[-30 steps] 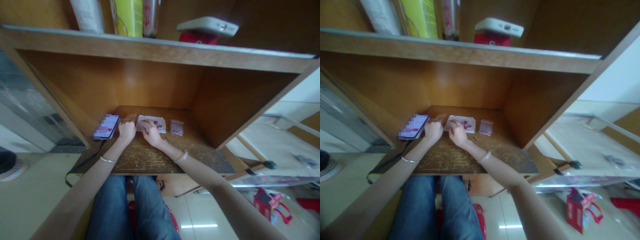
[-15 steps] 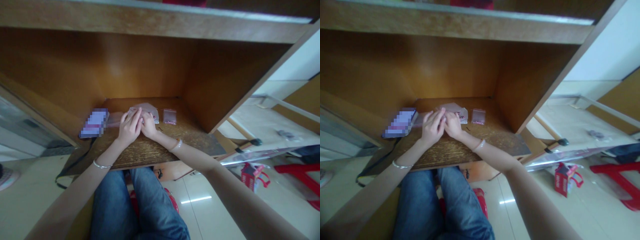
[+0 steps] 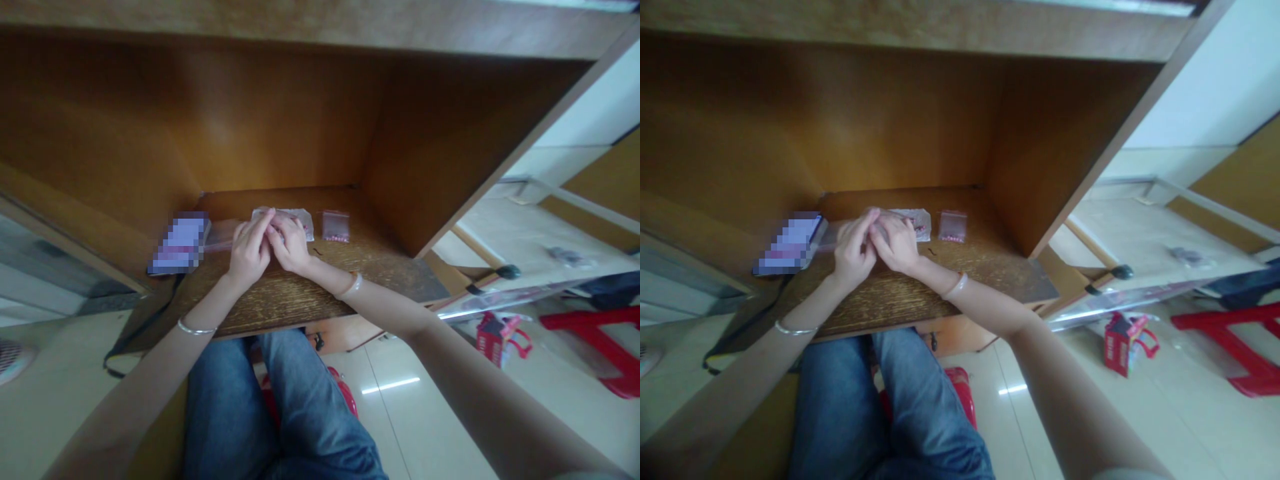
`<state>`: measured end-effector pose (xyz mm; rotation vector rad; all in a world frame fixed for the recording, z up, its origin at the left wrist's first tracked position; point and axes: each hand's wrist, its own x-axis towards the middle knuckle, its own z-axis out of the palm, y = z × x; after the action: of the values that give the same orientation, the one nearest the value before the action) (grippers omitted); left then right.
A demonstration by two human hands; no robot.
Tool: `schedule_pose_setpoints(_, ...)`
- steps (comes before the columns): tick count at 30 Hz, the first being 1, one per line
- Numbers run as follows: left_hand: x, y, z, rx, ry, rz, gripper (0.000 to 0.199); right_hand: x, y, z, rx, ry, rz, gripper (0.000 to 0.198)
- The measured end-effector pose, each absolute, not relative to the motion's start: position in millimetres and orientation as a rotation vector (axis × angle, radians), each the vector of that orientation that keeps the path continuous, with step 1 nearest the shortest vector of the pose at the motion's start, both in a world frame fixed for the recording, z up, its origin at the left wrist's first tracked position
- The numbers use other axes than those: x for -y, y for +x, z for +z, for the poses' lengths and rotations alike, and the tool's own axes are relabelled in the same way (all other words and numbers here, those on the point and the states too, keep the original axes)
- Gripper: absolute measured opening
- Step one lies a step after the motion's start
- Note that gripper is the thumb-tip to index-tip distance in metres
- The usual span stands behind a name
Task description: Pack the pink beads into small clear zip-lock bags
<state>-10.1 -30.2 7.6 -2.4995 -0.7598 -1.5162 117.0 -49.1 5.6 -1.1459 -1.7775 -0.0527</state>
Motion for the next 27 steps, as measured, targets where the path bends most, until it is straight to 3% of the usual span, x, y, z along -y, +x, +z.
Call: schedule_pose_setpoints(27,28,-16,15,0.898,-2.424,-1.629,0.020,42,119,4,1.480,-0.989,0.212,0.019)
